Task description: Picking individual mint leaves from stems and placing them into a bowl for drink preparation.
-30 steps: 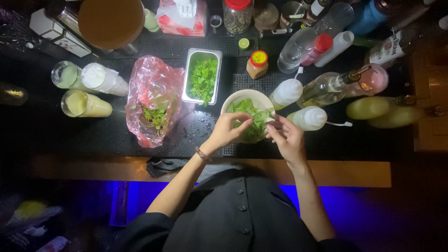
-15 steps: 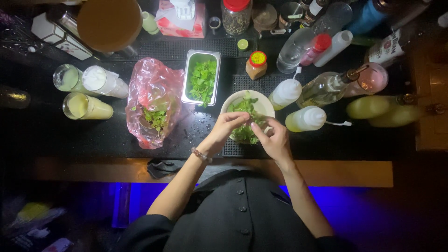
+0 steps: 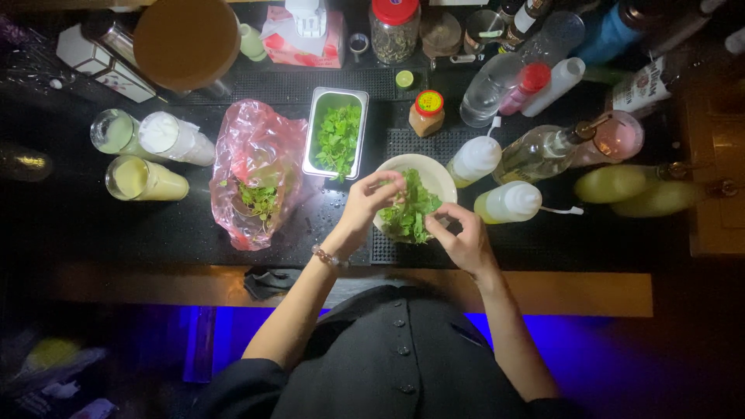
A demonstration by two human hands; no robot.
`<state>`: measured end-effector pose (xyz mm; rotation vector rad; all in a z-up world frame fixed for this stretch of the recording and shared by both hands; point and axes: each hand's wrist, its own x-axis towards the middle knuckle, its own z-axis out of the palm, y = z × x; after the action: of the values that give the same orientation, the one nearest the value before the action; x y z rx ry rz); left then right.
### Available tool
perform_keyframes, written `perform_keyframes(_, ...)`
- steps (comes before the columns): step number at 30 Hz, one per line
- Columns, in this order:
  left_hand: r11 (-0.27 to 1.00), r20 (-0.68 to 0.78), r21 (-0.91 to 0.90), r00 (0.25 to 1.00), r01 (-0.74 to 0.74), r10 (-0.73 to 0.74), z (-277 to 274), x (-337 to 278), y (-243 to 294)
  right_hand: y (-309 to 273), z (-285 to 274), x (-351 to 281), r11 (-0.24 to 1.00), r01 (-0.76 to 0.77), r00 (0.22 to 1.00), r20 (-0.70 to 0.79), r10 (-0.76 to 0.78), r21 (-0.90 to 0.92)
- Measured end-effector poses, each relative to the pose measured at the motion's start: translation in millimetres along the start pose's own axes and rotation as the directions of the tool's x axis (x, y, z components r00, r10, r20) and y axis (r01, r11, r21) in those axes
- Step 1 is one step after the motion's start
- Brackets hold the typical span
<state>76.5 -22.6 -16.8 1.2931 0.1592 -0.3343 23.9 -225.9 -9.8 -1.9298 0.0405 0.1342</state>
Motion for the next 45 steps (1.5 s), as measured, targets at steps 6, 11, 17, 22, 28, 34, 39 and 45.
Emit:
perform_keyframes(6, 0.996, -0.071, 0.038, 0.994, -0.078, 0.081, 7, -13, 15, -32, -1, -2, 0.968, 0.180, 0.929, -0.294, -0.226, -0.176)
perform_keyframes(11, 0.996, -0.133, 0.004, 0.988, -0.084, 0.083, 15, -17, 11, -51, 11, -3, 0.798, 0.337, 0.870, -0.159, -0.466, -0.499)
perform_keyframes(17, 0.994, -0.097, -0.015, 0.989, -0.112, 0.110, 8, -24, 8, -35, 18, 1, 0.729, 0.331, 0.855, -0.137, -0.500, -0.600)
perform_keyframes(22, 0.967, -0.098, 0.021, 0.962, -0.253, 0.253, 23, -40, 15, -19, 25, 13, 0.714, 0.301, 0.873, -0.118, -0.473, -0.632)
perform_keyframes(28, 0.921, -0.260, 0.104, 0.884, -0.375, 0.389, 11, -71, 30, -17, 30, 55, 0.923, 0.145, 0.917, -0.303, -0.261, -0.357)
perform_keyframes(34, 0.939, -0.547, -0.234, 0.833, -0.251, 0.086, -42, -72, 31, -80, 77, 110, 0.948, 0.203, 0.961, -0.236, -0.144, 0.245)
perform_keyframes(39, 0.920, -0.519, -0.284, 0.850, -0.270, 0.089, -54, -67, 22, -61, 111, 156, 0.960, 0.277, 0.953, -0.144, -0.268, 0.047)
perform_keyframes(45, 0.946, -0.488, -0.233, 0.868, -0.228, 0.089, -47, -67, 20, -100, 76, 65, 0.957, 0.149, 0.917, 0.327, -0.227, 0.248)
